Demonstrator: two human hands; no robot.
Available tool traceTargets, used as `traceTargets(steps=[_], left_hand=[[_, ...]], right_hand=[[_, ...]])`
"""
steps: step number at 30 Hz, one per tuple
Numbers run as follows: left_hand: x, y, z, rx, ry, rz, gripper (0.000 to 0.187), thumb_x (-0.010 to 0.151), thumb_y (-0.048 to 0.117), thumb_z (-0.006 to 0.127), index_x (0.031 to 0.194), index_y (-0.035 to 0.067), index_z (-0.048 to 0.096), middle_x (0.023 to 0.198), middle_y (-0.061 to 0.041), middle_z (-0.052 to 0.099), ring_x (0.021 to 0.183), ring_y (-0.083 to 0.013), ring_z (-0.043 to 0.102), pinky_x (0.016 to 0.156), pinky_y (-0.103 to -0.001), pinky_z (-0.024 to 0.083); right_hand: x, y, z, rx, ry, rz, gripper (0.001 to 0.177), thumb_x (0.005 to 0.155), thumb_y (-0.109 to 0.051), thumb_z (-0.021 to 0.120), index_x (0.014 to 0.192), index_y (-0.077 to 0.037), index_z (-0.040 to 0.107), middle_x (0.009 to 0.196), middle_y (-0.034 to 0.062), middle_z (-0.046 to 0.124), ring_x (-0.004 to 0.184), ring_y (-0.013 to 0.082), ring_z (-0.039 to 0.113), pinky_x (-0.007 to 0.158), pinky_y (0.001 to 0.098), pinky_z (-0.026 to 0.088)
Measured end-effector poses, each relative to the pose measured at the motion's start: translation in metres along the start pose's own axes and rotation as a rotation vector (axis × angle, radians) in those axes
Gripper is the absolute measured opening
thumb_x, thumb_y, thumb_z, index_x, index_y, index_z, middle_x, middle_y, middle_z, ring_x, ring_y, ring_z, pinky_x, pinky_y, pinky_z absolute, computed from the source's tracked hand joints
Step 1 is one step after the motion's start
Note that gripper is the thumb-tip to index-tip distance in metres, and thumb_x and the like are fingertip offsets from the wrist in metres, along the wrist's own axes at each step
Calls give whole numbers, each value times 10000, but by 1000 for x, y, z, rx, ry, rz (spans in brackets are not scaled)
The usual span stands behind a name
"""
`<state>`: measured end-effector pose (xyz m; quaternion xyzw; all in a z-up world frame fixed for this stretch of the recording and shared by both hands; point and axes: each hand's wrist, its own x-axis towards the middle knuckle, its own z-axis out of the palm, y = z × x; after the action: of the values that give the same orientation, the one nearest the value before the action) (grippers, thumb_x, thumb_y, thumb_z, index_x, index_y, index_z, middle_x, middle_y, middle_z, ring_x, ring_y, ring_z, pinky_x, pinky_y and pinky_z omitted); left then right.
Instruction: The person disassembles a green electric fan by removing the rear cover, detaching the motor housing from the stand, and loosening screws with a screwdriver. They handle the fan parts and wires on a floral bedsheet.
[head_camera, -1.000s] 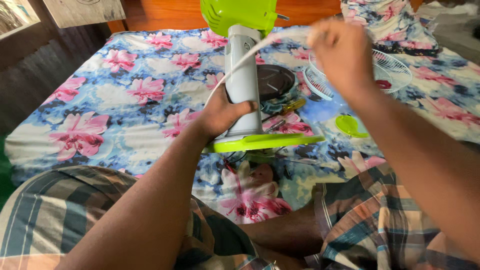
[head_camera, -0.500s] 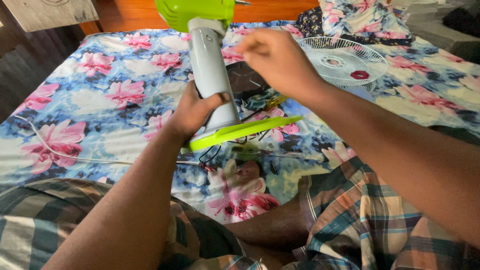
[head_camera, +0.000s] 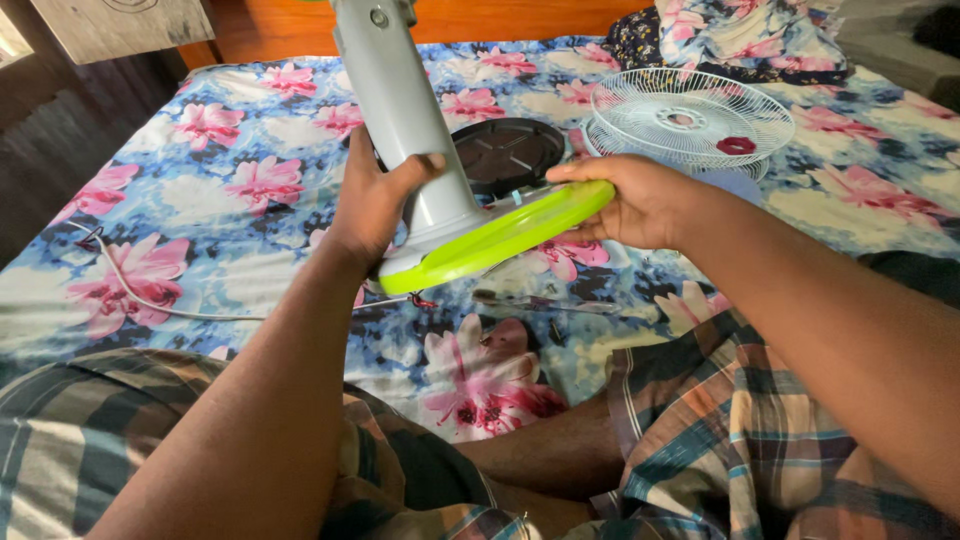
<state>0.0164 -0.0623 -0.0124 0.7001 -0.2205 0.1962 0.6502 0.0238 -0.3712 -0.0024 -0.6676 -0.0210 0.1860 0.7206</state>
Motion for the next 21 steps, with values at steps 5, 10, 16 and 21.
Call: traceTargets(steps=[5, 10, 16, 21], left_hand=[[10, 14, -18, 8, -75, -85, 739, 798, 411, 747, 1313, -42, 473, 1143, -155, 656, 998, -212, 680, 873, -352, 569], [10, 15, -30, -69, -131, -212, 686, 871, 486, 700, 1231, -89, 598, 1032, -149, 690, 863, -196, 684, 781, -351, 583], [11, 7, -36, -42, 82, -250, 684, 811, 476, 777, 1187, -29, 510, 1017, -110, 681, 909, -193, 705, 811, -364, 608], [17, 1, -39, -72, 144, -208, 707, 775, 431, 805, 1233, -19, 507, 1093, -147, 663, 963, -223, 683, 817, -382, 607]], right_hand=[[2, 11, 9, 58, -21, -104, 389, 970, -170, 533, 1344, -92, 604, 1066, 116, 691, 1010, 296, 709, 948, 550, 574], [15, 48, 34, 108, 30, -73, 439, 969, -142, 523, 1406, -125, 558, 1084, 106, 642, 994, 298, 709, 911, 539, 597], [22, 74, 61, 55, 71, -239, 475, 999, -145, 560, 1466, -111, 477, 1199, 104, 663, 1014, 233, 703, 856, 430, 608], [28, 98, 71, -372, 266, -394, 659, 974, -179, 593, 1580, -101, 347, 1343, 126, 639, 1155, 231, 626, 961, 365, 513]])
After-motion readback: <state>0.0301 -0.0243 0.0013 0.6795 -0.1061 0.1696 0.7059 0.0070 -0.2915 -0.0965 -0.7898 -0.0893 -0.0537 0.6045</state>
